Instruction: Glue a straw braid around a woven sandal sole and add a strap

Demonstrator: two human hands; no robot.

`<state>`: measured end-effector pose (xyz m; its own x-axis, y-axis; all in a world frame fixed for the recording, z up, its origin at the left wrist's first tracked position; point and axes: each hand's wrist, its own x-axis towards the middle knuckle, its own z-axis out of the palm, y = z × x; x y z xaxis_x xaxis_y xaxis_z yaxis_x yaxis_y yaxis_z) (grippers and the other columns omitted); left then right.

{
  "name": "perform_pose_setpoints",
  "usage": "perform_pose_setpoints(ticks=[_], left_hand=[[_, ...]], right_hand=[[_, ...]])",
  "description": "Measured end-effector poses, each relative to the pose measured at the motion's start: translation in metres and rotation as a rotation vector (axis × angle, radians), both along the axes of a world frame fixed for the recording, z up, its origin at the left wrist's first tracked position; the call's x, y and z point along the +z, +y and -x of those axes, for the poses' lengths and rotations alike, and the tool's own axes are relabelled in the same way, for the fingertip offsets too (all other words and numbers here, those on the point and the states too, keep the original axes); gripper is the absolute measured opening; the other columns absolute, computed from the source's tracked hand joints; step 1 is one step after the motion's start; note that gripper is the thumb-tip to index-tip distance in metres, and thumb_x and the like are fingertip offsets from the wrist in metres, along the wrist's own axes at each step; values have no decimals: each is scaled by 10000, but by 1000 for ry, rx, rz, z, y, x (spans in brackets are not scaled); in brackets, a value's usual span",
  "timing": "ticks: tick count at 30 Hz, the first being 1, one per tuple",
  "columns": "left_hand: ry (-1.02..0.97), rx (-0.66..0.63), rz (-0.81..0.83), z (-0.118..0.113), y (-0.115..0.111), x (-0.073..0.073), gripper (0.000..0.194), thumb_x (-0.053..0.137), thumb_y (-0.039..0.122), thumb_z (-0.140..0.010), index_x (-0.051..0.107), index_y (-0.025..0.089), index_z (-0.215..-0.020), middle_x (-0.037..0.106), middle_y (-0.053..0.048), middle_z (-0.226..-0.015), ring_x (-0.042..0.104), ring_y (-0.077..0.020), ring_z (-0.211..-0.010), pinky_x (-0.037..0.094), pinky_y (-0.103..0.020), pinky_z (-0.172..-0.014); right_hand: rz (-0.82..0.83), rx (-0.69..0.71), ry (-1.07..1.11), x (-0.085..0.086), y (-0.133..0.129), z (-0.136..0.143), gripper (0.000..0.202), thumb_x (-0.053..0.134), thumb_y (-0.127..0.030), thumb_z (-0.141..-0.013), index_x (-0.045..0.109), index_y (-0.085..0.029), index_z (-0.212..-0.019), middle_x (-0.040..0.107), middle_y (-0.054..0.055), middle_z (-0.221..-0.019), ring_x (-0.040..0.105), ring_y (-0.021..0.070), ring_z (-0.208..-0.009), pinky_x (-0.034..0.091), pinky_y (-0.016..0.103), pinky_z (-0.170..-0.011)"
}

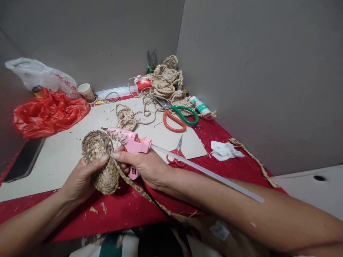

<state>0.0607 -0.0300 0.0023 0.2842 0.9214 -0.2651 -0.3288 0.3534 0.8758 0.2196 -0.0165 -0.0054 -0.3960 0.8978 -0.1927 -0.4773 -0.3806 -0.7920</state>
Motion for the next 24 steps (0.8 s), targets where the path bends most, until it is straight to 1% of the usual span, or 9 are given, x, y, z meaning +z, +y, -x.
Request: perform_pose_setpoints(ticks=[3, 6, 11, 13, 16, 21, 24], left_hand=[[10, 25, 8, -2, 1, -2, 336, 714, 244, -758, 708, 119, -1070, 747, -127, -952, 699, -269, -877, 546, -384, -838], [-3, 20, 30, -2, 1, -2, 337, 702, 242, -769, 700, 118, -1083, 750, -126, -933, 703, -268, -866, 550, -383, -830], [-50, -16, 62, 0, 0, 2, 329, 686, 257, -779, 702, 109, -1073, 749, -142, -924, 708, -279, -843, 550, -395, -828], [-51, -6, 51, 1, 0, 3, 305, 688, 252, -776, 713, 108, -1044, 750, -140, -912, 709, -282, -838, 548, -396, -830], [-39, 6, 33, 0, -1, 1, 274, 689, 242, -773, 724, 112, -1012, 752, -129, -916, 707, -276, -851, 542, -387, -842], [-31, 14, 37, -2, -2, -2, 312, 689, 254, -784, 711, 124, -1067, 748, -123, -962, 699, -267, -892, 535, -380, -860], [-29, 39, 64, -5, -2, -4, 329, 693, 232, -781, 703, 127, -1092, 746, -120, -986, 695, -267, -918, 530, -384, -880]], right_hand=[[9, -26, 0, 0, 0, 2, 319, 835, -323, -540, 595, -154, -663, 515, -50, -566, 444, 84, -542, 361, 237, -547], [18, -15, -11, 1, 0, 1, 321, 841, -324, -535, 600, -150, -655, 513, -51, -555, 436, 77, -530, 355, 229, -534], [-2, -1, -33, 4, -1, -3, 326, 828, -378, -577, 622, -150, -684, 554, -33, -573, 483, 81, -536, 378, 224, -539], [-25, -27, -48, 4, -1, -3, 329, 823, -392, -586, 625, -153, -695, 565, -30, -582, 492, 83, -541, 376, 220, -526], [-59, -89, -67, 2, 1, -3, 309, 816, -371, -609, 628, -152, -720, 562, -37, -586, 486, 74, -539, 364, 208, -519], [-112, -83, -97, -3, 2, -3, 285, 779, -374, -666, 615, -152, -735, 542, -42, -599, 472, 73, -545, 348, 214, -525], [-142, -68, -120, -5, 1, 0, 285, 765, -380, -672, 592, -157, -707, 509, -51, -591, 436, 73, -536, 327, 218, -511]])
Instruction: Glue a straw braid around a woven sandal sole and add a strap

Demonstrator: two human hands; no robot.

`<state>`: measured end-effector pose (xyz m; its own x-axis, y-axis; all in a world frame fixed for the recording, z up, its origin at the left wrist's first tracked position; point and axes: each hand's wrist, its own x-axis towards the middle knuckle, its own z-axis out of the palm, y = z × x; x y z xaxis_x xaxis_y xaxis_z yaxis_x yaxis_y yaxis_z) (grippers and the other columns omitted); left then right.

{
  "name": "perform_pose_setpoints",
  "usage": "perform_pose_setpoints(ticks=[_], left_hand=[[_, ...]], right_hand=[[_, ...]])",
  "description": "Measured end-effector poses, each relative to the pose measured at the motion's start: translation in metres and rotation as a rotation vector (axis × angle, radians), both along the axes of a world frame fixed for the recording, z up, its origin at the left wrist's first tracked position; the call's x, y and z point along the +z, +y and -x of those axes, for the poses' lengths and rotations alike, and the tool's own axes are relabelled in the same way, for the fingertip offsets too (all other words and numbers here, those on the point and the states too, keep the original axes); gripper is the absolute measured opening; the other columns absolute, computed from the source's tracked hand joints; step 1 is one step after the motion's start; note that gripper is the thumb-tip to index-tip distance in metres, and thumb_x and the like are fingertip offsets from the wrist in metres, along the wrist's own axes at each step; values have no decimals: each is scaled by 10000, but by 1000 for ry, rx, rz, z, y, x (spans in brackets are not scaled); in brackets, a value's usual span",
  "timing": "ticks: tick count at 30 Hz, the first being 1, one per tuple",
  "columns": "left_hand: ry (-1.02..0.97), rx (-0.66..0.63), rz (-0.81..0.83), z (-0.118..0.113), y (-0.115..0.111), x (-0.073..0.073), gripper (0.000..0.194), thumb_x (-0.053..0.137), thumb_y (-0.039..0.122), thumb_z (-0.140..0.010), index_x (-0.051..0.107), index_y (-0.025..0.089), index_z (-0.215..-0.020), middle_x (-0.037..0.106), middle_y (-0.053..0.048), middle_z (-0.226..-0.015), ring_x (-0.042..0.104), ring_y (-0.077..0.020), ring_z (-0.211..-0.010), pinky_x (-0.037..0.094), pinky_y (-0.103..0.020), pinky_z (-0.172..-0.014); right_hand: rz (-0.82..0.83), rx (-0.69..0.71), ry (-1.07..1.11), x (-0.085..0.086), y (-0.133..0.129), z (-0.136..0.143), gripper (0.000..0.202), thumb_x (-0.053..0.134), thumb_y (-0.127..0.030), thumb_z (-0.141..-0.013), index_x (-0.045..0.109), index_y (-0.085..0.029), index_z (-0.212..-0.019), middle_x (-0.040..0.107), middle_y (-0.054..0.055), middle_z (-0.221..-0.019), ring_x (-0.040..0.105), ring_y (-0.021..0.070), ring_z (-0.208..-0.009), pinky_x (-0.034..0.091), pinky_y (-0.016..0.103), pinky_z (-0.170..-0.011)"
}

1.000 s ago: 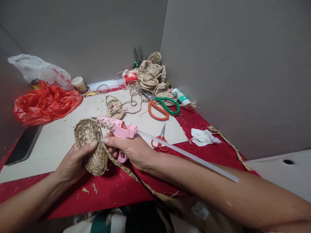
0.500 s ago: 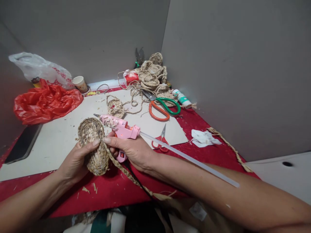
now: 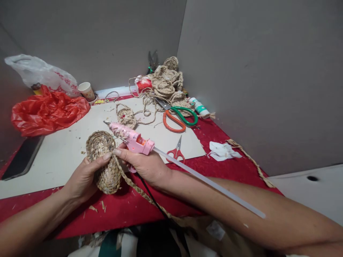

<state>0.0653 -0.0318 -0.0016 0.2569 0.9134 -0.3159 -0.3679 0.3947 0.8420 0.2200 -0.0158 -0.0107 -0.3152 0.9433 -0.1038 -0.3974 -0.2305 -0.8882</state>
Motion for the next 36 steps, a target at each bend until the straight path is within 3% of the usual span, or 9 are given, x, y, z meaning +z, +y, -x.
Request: perform_pose_setpoints(ticks=[9, 15, 20, 25, 29, 33, 36], left_hand=[[-38, 28, 1, -3, 0, 7, 343, 705, 247, -769, 709, 126, -1090, 745, -131, -990, 696, -294, -932, 527, -420, -903], [-46, 27, 3, -3, 1, 8, 369, 713, 251, -755, 707, 108, -1094, 741, -149, -998, 689, -308, -954, 514, -442, -926], [-32, 58, 23, -4, 0, 6, 322, 725, 217, -739, 724, 111, -1042, 748, -129, -974, 693, -289, -940, 526, -410, -910], [-45, 85, 10, -1, 4, 11, 318, 715, 240, -746, 712, 109, -1037, 754, -119, -939, 702, -287, -898, 546, -401, -871], [-50, 201, -33, 7, 11, 13, 366, 716, 254, -740, 682, 132, -1083, 747, -103, -986, 706, -266, -887, 545, -384, -870], [-46, 277, -31, 11, 15, 15, 308, 701, 265, -752, 687, 141, -1034, 757, -79, -928, 704, -246, -885, 541, -365, -875], [-69, 284, -5, 12, 13, 17, 210, 678, 253, -766, 709, 147, -945, 760, -59, -866, 709, -218, -820, 557, -334, -829]], right_hand=[[-60, -14, -24, 2, 0, -5, 257, 729, -394, -727, 597, -174, -748, 537, -44, -616, 451, 76, -527, 332, 213, -496], [-62, 69, -47, 4, -3, -5, 252, 730, -382, -720, 595, -169, -717, 513, -49, -611, 415, 72, -528, 320, 215, -501], [-30, 39, -4, 3, -4, 0, 270, 757, -373, -682, 585, -166, -703, 506, -57, -603, 404, 66, -518, 316, 210, -496], [-59, -6, -97, 4, -3, -6, 284, 724, -429, -727, 607, -170, -730, 538, -42, -604, 431, 75, -514, 313, 213, -481], [-95, -73, -139, 9, -5, -10, 262, 714, -431, -745, 654, -184, -809, 605, -15, -686, 499, 98, -582, 373, 224, -530], [-142, -2, -93, 9, -8, -7, 265, 736, -308, -730, 671, -235, -976, 636, -14, -819, 561, 128, -735, 443, 255, -692], [-155, 23, -166, 7, -9, -8, 221, 709, -301, -754, 672, -198, -946, 626, 4, -815, 553, 144, -754, 447, 279, -736]])
